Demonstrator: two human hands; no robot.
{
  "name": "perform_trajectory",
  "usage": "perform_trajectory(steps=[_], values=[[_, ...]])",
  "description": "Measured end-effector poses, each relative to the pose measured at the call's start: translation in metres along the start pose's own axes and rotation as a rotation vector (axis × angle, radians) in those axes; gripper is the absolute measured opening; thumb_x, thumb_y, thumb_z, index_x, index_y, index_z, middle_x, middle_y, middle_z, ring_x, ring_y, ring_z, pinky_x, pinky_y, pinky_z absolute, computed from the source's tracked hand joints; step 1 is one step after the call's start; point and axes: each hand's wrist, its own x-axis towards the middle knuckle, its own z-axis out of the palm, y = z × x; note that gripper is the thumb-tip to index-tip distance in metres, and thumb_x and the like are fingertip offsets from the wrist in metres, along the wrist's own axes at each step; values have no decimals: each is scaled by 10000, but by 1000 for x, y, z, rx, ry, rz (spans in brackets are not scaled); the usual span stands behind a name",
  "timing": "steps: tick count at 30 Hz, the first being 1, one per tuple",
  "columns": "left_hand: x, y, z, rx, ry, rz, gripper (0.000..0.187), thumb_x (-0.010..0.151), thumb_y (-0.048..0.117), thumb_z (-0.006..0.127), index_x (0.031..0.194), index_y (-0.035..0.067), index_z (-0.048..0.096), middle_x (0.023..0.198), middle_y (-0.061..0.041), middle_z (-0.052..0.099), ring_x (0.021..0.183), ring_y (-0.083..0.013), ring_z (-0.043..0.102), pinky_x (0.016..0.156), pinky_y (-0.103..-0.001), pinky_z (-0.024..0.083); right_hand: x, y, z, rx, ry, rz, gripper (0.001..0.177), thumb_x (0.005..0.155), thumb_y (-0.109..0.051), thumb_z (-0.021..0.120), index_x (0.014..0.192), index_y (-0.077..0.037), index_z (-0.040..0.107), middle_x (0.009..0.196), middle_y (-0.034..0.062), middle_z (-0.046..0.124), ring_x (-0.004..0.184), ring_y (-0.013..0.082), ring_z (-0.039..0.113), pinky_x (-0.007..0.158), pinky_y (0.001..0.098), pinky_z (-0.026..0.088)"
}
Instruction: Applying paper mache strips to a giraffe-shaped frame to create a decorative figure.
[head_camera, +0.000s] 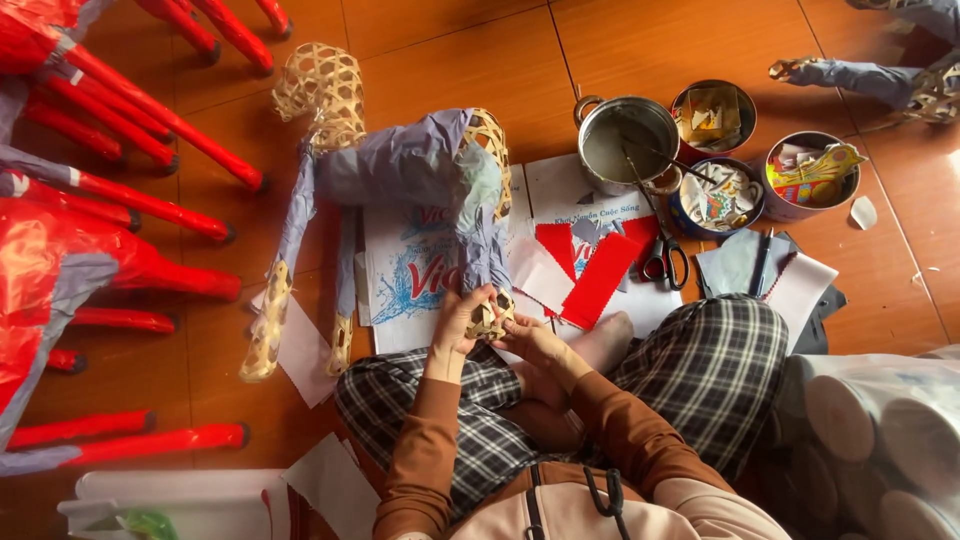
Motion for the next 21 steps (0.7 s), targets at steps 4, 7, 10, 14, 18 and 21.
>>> perform_trajectory(steps=[4, 7, 10, 14, 18, 21], values=[[2, -3, -7, -13, -12, -1, 521, 812, 90, 775, 1197, 75, 425, 714, -164, 608, 489, -255, 671, 399, -359, 588, 6, 6, -2, 52, -40, 12, 410, 924, -152, 672, 1260, 45, 542, 1125, 199, 690, 1013, 300, 707, 884, 414, 593], [-4, 14, 6, 7, -4, -19, 557, 805, 100, 780, 1233, 77, 426, 730, -165, 621, 487, -261, 667, 400, -364, 585, 10, 12, 1, 26, 32, 16, 461, 926, -128, 678, 1303, 66, 498, 1117, 206, 676, 1003, 304, 711, 873, 414, 609], [14, -7, -11, 32, 10, -58, 601, 800, 95, 808, 1263, 51, 427, 751, -196, 647, 475, -305, 675, 384, -413, 580, 19, 22, -4, -76, 220, -8, 573, 899, -84, 734, 1358, 57, 422, 1075, 206, 597, 977, 353, 702, 879, 451, 589], [27, -41, -49, 29, 44, -39, 539, 892, 271, 705, 1367, 174, 470, 873, -207, 666, 599, -314, 713, 458, -397, 621, 12, 18, 6, -806, 236, -81, 694, 846, -368, 786, 1328, -65, 390, 954, 248, 683, 969, 414, 691, 872, 474, 564], [4, -20, -39, -176, 44, -197, 611, 856, 766, 462, 1219, 310, 644, 1063, -247, 702, 783, -424, 728, 607, -471, 629, -11, -14, 14, -1314, 286, -95, 795, 803, -514, 764, 1354, -177, 301, 1022, 337, 671, 1050, 523, 636, 953, 573, 504], [-21, -24, -42, -217, 84, -208, 529, 905, 720, 426, 1140, 318, 678, 1223, -289, 636, 1034, -483, 661, 837, -503, 596, -36, -51, 17, -1599, 213, -201, 641, 803, -507, 736, 1300, -174, 507, 949, 267, 714, 946, 465, 702, 842, 548, 561]])
